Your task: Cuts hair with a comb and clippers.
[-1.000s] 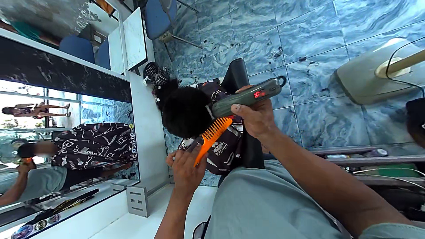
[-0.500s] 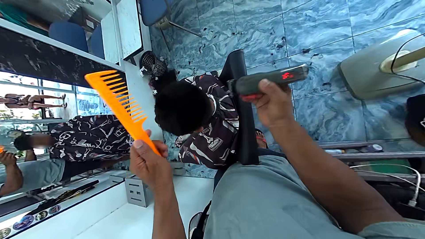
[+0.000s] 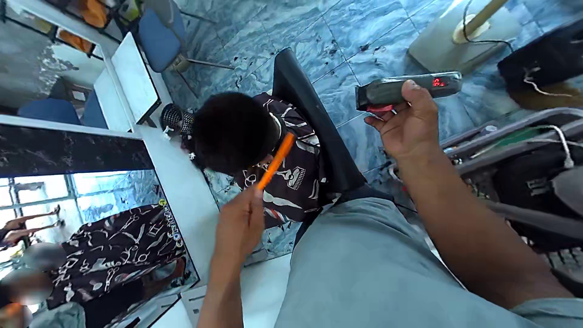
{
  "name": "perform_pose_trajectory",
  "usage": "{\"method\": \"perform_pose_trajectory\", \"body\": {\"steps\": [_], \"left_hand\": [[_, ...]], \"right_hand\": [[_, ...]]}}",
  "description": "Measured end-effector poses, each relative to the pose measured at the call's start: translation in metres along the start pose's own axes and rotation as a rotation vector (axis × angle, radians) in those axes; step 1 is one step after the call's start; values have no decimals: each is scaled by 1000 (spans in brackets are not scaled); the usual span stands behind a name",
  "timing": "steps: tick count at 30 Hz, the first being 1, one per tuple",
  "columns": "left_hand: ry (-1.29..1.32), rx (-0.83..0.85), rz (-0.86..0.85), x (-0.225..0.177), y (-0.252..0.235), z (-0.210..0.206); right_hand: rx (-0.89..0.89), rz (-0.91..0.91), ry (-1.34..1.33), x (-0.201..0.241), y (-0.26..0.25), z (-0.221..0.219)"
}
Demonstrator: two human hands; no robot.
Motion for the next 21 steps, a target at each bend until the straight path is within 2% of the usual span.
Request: {"method": "perform_pose_trajectory", "body": {"steps": [3,6,10,15,17,19,21], "left_hand": [[-75,95,-143,31,29,-28],[-186,51,-283,42,37,-31],[-408,-17,-456,31,23,0],[-663,15,-589,-11,-30,49],[-698,40,-597,-29,-58,70],[-711,13,-537,-43,-88,100],[-741,-154,-327,-53,-115,141]], "right_hand": [[-79,28,-12,-15,47,8],[-115,65,-44,-32,85,13],[-135,71,-95,-43,111,11],[-94,53,-158,-46,108,1],[-66,40,-172,-45,99,-5],[-39,33,-176,-43,88,-10],[-13,32,-181,-39,74,-16]]}}
Point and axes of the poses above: each hand's wrist, its own y-axis away from the middle knuckle, its own z-axis out of the back of the hand, x = y × z, the point moved 1 cm from there along -y, towards the middle knuckle, and after that the axes turned 8 degrees about y, right-handed, at the moved point
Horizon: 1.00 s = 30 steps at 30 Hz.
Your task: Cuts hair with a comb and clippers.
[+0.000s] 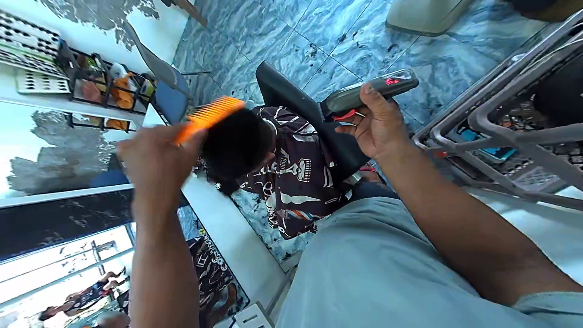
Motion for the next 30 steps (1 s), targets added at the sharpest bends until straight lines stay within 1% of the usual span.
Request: {"method": "perform_pose_trajectory", "body": {"steps": [1,2,3,4,6,7,8,10,13,18,22,30], "left_hand": [[-18,-30,170,12,-11,16],[9,-51,297,15,-16,31],[67,-65,343,7,-16,42],[136,-43,306,-11,-11,47],[228,102,117,-53,7,37],[226,165,15,-69,12,23],[187,216,-51,-82,15,8],[67,262,-101,-94,8,-13],[-53,268,-57,-95,-14,-18],[-132,268,22,-91,-41,-11],[-146,286,43,-90,-51,-12],[-159,291,53,-88,-55,-13]], "right_hand": [[11,-1,0,0,-8,-4],[26,-6,1,-1,-16,-10],[43,-15,8,-3,-25,-15],[61,-33,16,-4,-36,-22],[92,-119,26,-8,-52,-36],[113,-167,26,-11,-60,-44],[139,-215,26,-14,-68,-51],[182,-310,32,-22,-82,-64],[186,-423,44,-30,-92,-82],[200,-513,29,-43,-105,-101],[246,-536,24,-49,-110,-110],[288,-561,-19,-46,-110,-124]]}}
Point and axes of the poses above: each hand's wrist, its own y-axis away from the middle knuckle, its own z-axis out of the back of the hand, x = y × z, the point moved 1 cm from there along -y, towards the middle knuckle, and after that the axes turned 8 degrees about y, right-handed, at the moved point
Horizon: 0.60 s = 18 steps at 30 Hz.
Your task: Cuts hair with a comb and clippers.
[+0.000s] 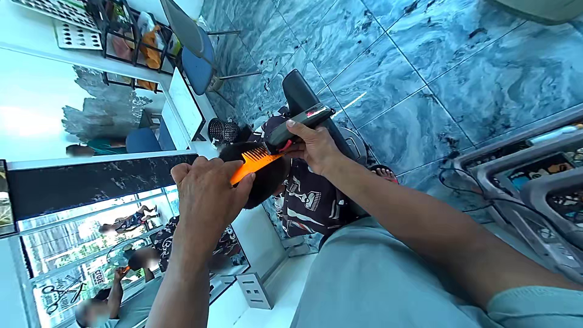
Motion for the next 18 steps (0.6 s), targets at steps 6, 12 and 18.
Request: {"method": "perform_pose_trajectory", "body": {"steps": [6,12,18], "left_hand": [[12,-21,-9,1,0,-3],[15,-28,-6,1,1,-4],[15,-41,-20,2,2,-6]], "right_hand": [[28,4,-2,4,2,-7],[51,8,6,8,4,-12],[83,16,68,15,6,-23]]}}
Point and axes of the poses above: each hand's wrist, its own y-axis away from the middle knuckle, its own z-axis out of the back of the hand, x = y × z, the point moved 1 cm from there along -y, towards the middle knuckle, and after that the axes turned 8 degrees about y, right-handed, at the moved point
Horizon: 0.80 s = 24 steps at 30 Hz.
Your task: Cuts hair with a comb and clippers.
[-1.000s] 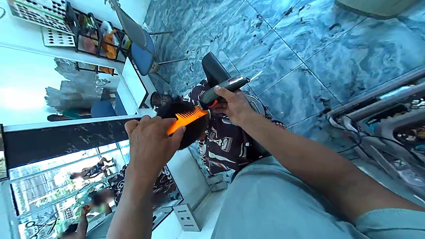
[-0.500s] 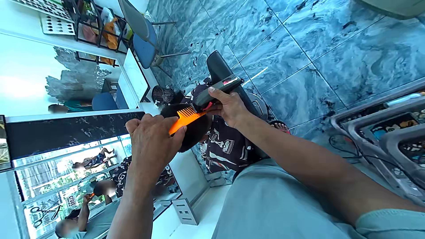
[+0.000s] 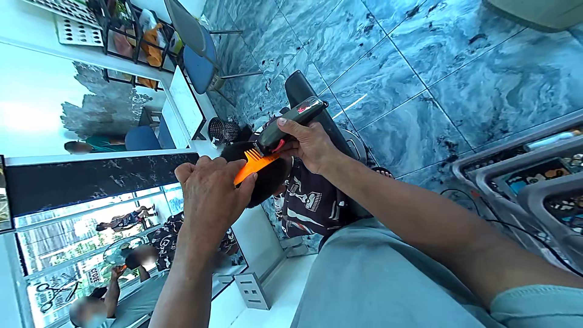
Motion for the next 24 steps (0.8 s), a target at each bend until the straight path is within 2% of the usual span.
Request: {"method": "perform_pose_trajectory", "body": {"steps": [4,6,8,10,13,16,18,20,24], "left_hand": [[41,-32,38,16,1,1],[129,-108,248,45,6,13],[211,-260,452,55,11,26],[342,-263,477,44,13,21],[540,-12,417,33,18,11],[623,303,159,27,46,5],[402,290,-70,11,66,-7],[177,140,-193,0,71,-18],[41,-23,-152,0,59,-21]], "right_hand": [[96,45,26,6,3,-4],[97,74,15,6,7,4],[12,78,-14,4,10,24],[-96,47,-34,-2,11,47],[-177,12,-72,-12,14,63],[-177,28,-89,-13,23,67],[-143,41,-86,-17,26,68],[-121,23,-87,-22,28,64],[-101,-1,-125,-31,29,55]]}}
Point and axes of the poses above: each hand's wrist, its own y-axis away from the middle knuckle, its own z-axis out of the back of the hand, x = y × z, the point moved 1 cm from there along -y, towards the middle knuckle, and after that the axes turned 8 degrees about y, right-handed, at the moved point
